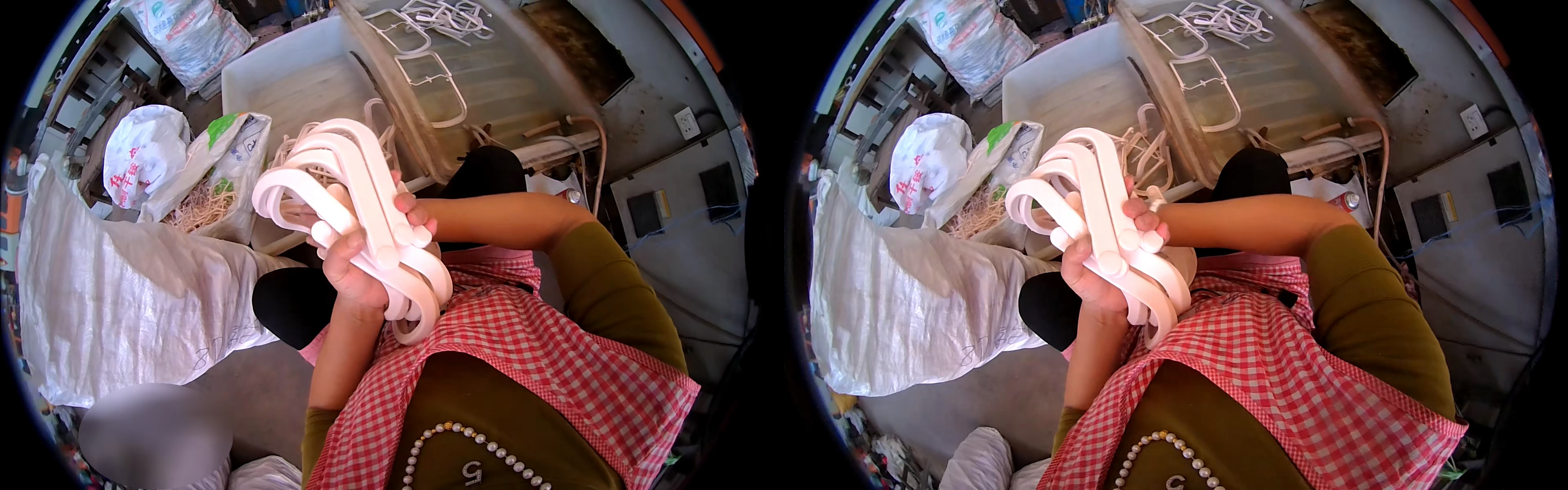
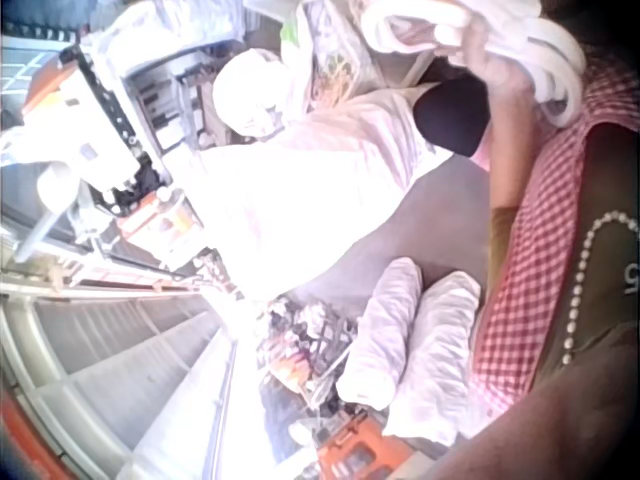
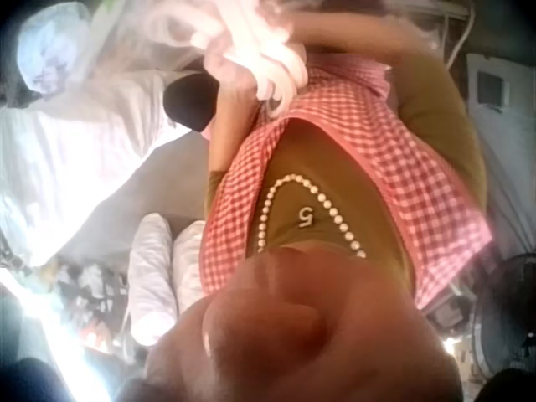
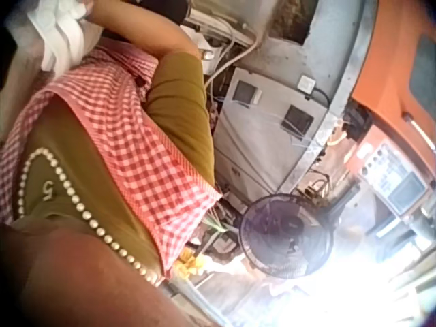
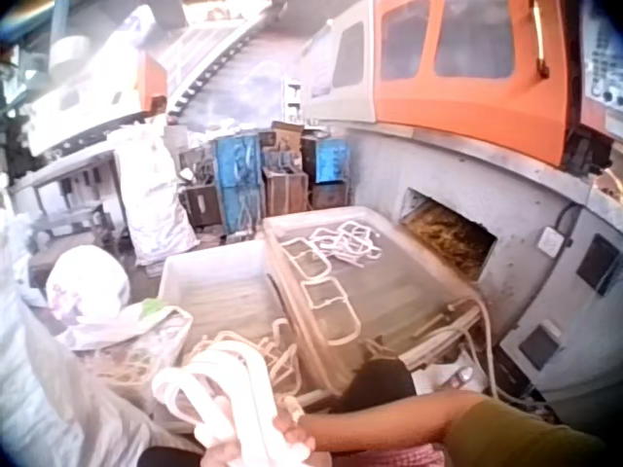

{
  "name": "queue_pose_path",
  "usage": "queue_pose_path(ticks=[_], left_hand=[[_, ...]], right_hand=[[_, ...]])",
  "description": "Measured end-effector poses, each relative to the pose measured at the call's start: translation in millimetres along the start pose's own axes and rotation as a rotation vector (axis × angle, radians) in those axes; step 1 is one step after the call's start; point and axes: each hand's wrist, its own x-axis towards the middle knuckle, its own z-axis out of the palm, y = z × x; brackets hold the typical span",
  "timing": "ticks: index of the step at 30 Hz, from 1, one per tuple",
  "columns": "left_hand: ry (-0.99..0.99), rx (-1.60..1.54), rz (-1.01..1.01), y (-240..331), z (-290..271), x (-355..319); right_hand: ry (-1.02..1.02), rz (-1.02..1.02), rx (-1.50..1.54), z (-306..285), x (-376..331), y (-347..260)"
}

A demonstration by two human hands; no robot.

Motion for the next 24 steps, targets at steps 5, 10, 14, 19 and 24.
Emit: queue_pose_path(ticks=[5, 10, 14, 19, 24], left_hand=[[-0.046, -0.001, -0.054, 7, -2, -11], [-0.035, 0.099, -0.214, 3, -5, -12], [-0.040, 0.178, -0.320, -7, -7, -10], [-0.098, 0.177, -0.301, -2, -11, -17], [-0.189, 0.149, -0.236, 3, -3, -30]], right_hand=[[0.208, 0.068, -0.061, -29, -29, 10], [0.751, 0.394, 0.485, -83, -28, 18], [0.249, 0.118, 0.344, -120, -2, 5], [0.083, -0.008, 0.200, -107, 23, -20], [0.162, -0.121, 0.164, -98, 20, -44]])
